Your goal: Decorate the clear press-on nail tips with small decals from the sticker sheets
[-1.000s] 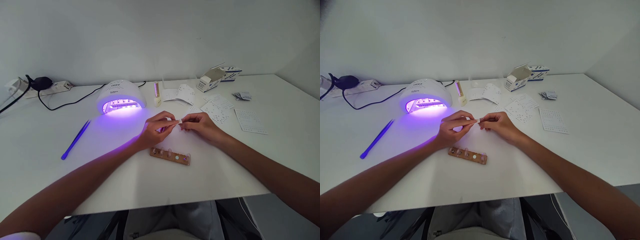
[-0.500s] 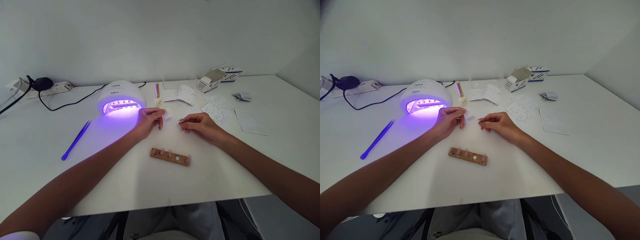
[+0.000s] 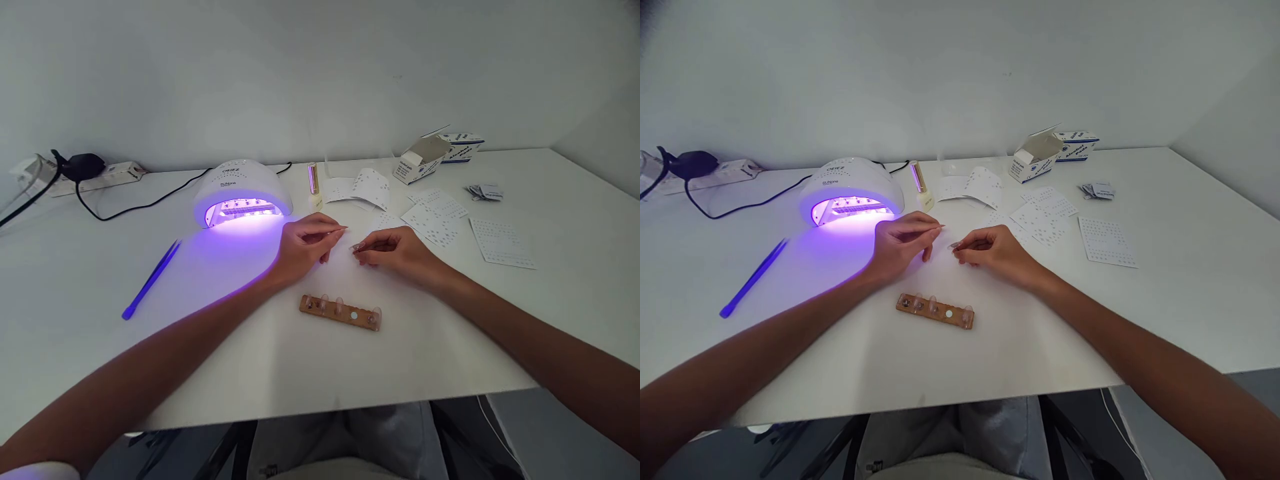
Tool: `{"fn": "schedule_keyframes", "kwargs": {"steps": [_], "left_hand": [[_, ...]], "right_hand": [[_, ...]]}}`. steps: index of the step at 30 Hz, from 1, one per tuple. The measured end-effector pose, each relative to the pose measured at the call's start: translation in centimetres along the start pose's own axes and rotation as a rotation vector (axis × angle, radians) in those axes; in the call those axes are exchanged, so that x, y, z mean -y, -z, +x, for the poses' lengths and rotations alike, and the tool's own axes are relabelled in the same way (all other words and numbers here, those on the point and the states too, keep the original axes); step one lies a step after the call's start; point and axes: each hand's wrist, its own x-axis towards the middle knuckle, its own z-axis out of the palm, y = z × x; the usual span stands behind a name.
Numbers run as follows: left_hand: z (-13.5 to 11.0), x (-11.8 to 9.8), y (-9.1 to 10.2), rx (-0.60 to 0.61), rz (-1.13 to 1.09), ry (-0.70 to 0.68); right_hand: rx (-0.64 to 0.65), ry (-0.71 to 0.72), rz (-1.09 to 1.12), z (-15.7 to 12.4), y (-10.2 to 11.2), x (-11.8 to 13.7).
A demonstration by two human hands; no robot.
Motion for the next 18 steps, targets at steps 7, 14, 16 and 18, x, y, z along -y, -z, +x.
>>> {"fn": "schedule_keyframes", "kwargs": {"steps": [7, 14, 16, 18], "left_hand": [[-0.39, -0.24, -0.1, 0.131, 0.241, -0.174], [-0.54, -0.03, -0.1, 0.218, 0.303, -0.296], [-0.58, -0.04, -0.12, 0.231, 0.314, -0.315], [-0.6, -0.04, -0.14, 0.229, 0.318, -0.349]], "right_hand": [[0.008, 0.002, -0.029, -0.11, -0.33, 0.24], [0.032, 0.008, -0.096, -0.15, -0.38, 0.52], [0.032, 0.006, -0.088, -0.16, -0.34, 0.52], [0.044, 0.002, -0.07, -0.14, -0.3, 0.44]]}}
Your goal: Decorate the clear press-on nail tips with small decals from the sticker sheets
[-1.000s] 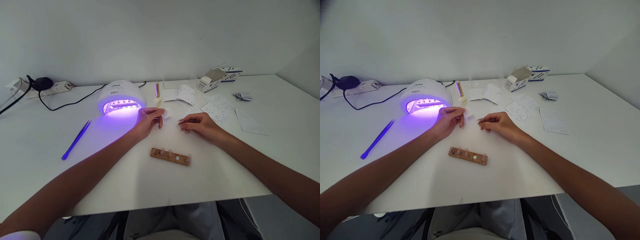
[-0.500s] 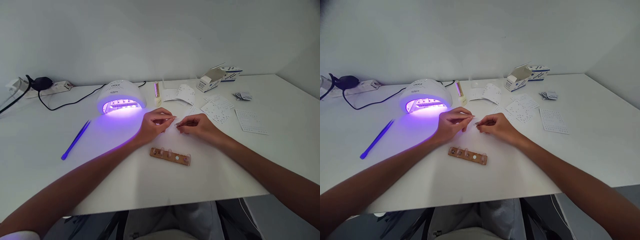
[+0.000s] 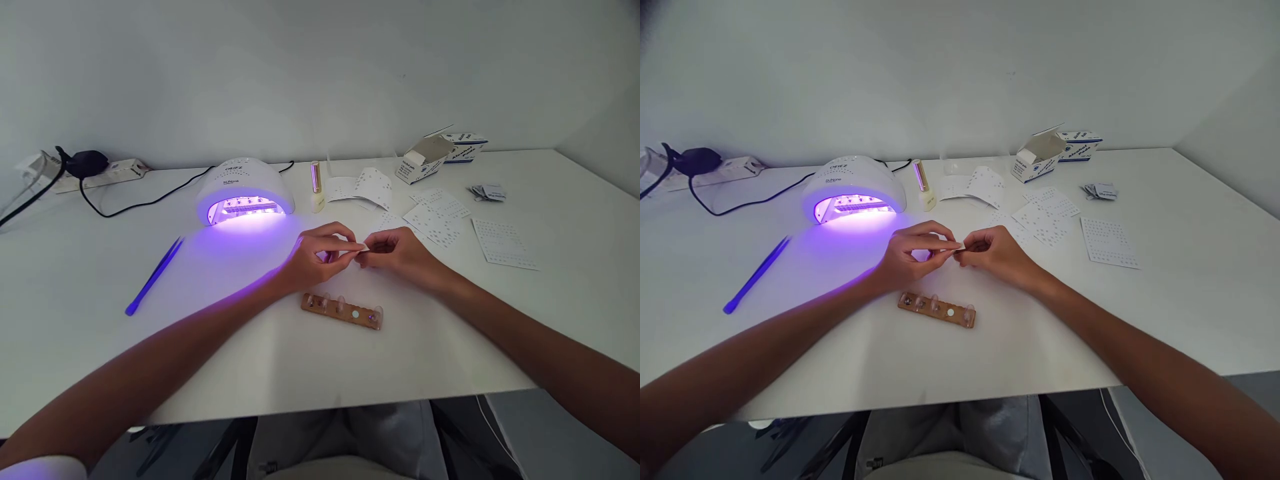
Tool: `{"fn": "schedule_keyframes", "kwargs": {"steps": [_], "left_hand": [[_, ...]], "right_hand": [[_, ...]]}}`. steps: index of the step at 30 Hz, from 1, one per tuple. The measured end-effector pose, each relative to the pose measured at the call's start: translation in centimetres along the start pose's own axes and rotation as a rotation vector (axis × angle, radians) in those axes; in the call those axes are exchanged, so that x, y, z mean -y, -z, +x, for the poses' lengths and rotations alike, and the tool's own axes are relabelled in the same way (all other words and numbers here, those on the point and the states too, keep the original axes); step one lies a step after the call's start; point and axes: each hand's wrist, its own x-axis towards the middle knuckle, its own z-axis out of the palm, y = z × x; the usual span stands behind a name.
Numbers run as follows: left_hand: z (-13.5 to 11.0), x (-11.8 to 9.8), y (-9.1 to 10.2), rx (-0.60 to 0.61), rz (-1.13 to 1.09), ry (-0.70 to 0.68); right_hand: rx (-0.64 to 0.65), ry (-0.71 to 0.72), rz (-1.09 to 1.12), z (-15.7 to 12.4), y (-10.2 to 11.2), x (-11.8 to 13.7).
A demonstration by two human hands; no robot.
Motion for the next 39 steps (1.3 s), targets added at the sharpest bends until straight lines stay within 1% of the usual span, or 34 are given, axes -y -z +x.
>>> {"fn": "schedule_keyframes", "kwargs": {"steps": [4, 9, 23, 29, 31, 32, 34, 36, 39], "left_hand": [[0.0, 0.0, 0.0, -0.017, 0.004, -0.059], [0.1, -0.2, -0.1, -0.04, 0.015, -0.075], [0.2, -0.3, 0.0, -0.069, 0.04, -0.045], [0.2, -0.4, 0.1, -0.09, 0.04, 0.002], [0.2, -0.5, 0.1, -0.105, 0.002, 0.049], [0.2, -0.5, 0.1, -0.112, -0.036, 0.094], [0.3, -0.3, 0.2, -0.145, -0.145, 0.22], [0.3, 0.2, 0.3, -0.202, -0.266, 0.355], [0.5, 1.1, 0.5, -0.293, -0.42, 0.495]], "right_hand": [[-0.008, -0.008, 0.045, 0.1, 0.1, -0.2], [-0.028, 0.003, 0.111, 0.2, 0.4, -0.2], [0.021, -0.003, 0.265, 0.5, 1.0, -1.0], [0.034, -0.019, 0.301, 0.5, 1.2, -1.0], [0.044, -0.023, 0.304, 0.5, 1.3, -1.0], [0.047, -0.026, 0.296, 0.5, 1.4, -0.9], [0.046, -0.029, 0.263, 0.4, 1.5, -0.8], [0.054, -0.034, 0.207, 0.4, 1.6, -0.6], [0.124, -0.032, 0.113, 0.0, 1.6, -0.1]]}}
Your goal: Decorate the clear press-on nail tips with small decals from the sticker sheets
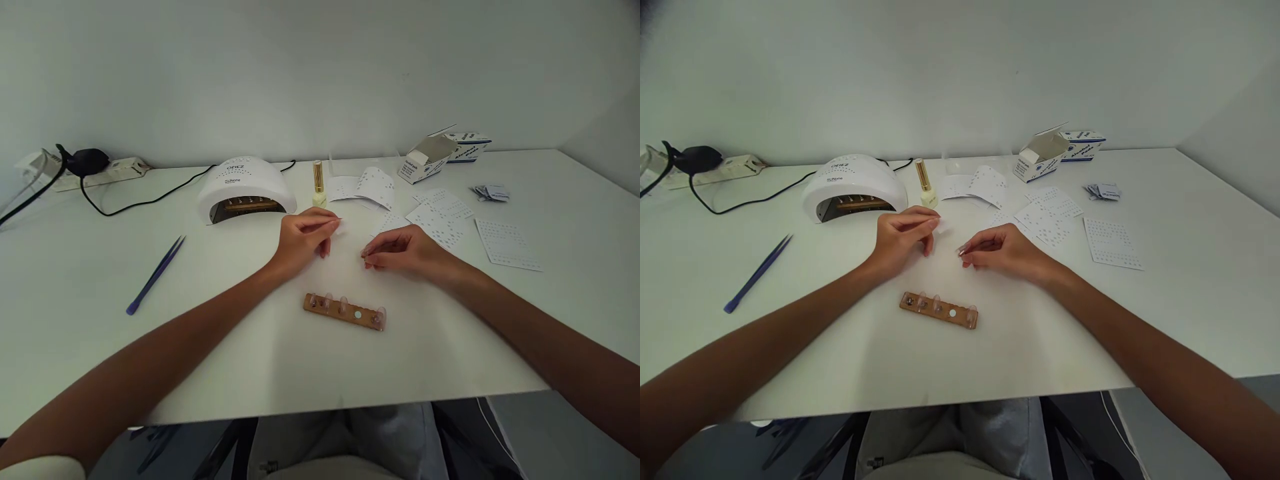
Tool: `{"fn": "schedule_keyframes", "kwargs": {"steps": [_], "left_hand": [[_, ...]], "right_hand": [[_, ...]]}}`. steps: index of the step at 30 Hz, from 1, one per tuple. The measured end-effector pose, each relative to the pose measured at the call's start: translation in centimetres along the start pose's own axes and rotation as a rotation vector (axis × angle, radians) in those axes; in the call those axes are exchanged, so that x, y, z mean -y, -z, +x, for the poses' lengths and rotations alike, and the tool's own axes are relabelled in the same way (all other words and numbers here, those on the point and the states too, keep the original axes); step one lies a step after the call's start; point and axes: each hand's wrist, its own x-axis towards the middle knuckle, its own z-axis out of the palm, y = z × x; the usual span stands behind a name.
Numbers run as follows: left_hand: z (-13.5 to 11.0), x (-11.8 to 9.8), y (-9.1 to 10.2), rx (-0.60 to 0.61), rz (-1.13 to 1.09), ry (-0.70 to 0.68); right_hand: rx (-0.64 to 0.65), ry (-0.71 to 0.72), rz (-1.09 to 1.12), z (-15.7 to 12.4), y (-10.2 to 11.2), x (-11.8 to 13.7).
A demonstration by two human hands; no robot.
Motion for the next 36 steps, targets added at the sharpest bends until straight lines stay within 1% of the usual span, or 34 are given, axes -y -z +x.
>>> {"fn": "schedule_keyframes", "kwargs": {"steps": [2, 6, 9, 11, 16, 21, 30, 36], "left_hand": [[0.3, 0.2, 0.2, -0.026, -0.075, 0.051], [0.5, 0.3, 0.2, -0.018, -0.128, 0.062], [0.5, 0.3, 0.2, -0.022, -0.135, 0.069], [0.5, 0.3, 0.2, -0.026, -0.132, 0.072], [0.5, 0.4, 0.3, -0.019, -0.112, 0.08], [0.5, 0.4, 0.3, -0.016, -0.107, 0.07], [0.6, 0.4, 0.2, -0.016, -0.089, 0.077], [0.5, 0.3, 0.3, -0.003, -0.119, 0.098]], "right_hand": [[0.081, 0.009, -0.071, -0.3, -0.1, 0.4], [0.218, 0.075, -0.258, -0.8, -0.5, 0.7], [0.314, 0.17, -0.288, -0.8, -0.8, 0.4], [0.355, 0.221, -0.313, -0.8, -1.1, 0.1], [0.373, 0.26, -0.453, -0.7, -1.6, -0.1], [0.398, 0.259, -0.53, -0.7, -1.8, -0.2], [0.441, 0.268, -0.506, -0.4, -2.0, 0.0], [0.451, 0.253, -0.486, -0.2, -2.1, 0.0]]}}
